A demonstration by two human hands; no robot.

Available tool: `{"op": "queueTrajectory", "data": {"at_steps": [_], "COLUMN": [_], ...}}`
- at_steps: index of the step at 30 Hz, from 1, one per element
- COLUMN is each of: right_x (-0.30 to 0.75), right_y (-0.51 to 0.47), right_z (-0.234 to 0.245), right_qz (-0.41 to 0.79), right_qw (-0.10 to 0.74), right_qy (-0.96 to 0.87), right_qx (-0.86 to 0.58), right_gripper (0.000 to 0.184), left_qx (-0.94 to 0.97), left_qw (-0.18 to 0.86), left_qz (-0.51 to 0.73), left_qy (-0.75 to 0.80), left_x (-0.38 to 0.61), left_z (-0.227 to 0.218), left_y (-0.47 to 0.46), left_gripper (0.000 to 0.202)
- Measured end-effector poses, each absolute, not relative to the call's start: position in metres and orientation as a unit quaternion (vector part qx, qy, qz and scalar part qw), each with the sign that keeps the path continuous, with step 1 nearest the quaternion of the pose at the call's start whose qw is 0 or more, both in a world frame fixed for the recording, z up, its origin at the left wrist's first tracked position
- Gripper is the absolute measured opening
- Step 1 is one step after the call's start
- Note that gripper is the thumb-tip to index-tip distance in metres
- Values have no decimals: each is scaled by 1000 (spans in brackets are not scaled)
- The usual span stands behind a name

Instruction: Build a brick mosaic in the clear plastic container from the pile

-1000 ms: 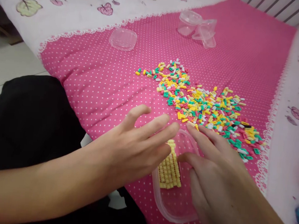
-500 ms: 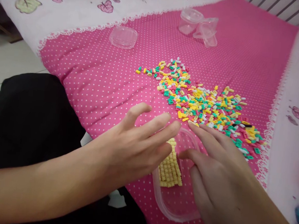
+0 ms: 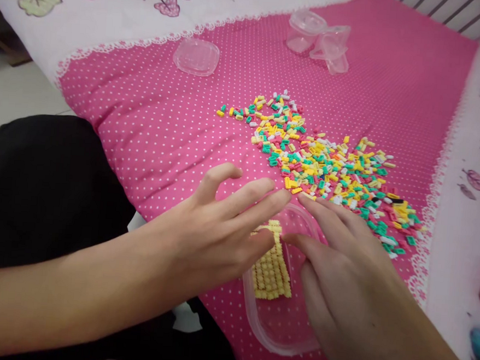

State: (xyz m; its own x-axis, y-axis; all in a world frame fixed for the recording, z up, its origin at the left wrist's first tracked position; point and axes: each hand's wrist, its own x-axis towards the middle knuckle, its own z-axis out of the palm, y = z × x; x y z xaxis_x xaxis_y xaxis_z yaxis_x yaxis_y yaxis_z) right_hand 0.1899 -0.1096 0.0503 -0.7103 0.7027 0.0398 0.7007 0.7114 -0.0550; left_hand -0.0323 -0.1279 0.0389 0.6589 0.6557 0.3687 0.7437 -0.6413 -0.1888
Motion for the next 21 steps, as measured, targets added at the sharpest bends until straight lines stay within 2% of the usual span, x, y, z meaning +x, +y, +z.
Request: {"op": "queueTrajectory", "data": {"at_steps": [3, 8, 13, 18, 21], "right_x": [188, 203, 217, 215, 213], "right_y": [-109, -113, -121, -124, -125], "right_z": [52, 54, 49, 47, 48], "right_qz": [11, -19, -47, -43, -39], "right_qw": [30, 45, 34, 2, 5], "right_qy": [-925, -938, -954, -952, -951], "right_qx": [-378, -344, -294, -304, -305], "right_gripper": [36, 27, 35, 13, 11], "left_qx": [-896, -901, -906, -905, -905], "left_qw": [160, 129, 106, 114, 114], "left_qz": [-135, -151, -145, -143, -140], "left_qy": [-392, -385, -383, -384, -386], "left_x": [-33, -34, -36, -36, -35], "left_z": [39, 37, 34, 35, 35], "left_y": [-126, -123, -122, -123, -123], "left_gripper": [32, 30, 25, 23, 25]}}
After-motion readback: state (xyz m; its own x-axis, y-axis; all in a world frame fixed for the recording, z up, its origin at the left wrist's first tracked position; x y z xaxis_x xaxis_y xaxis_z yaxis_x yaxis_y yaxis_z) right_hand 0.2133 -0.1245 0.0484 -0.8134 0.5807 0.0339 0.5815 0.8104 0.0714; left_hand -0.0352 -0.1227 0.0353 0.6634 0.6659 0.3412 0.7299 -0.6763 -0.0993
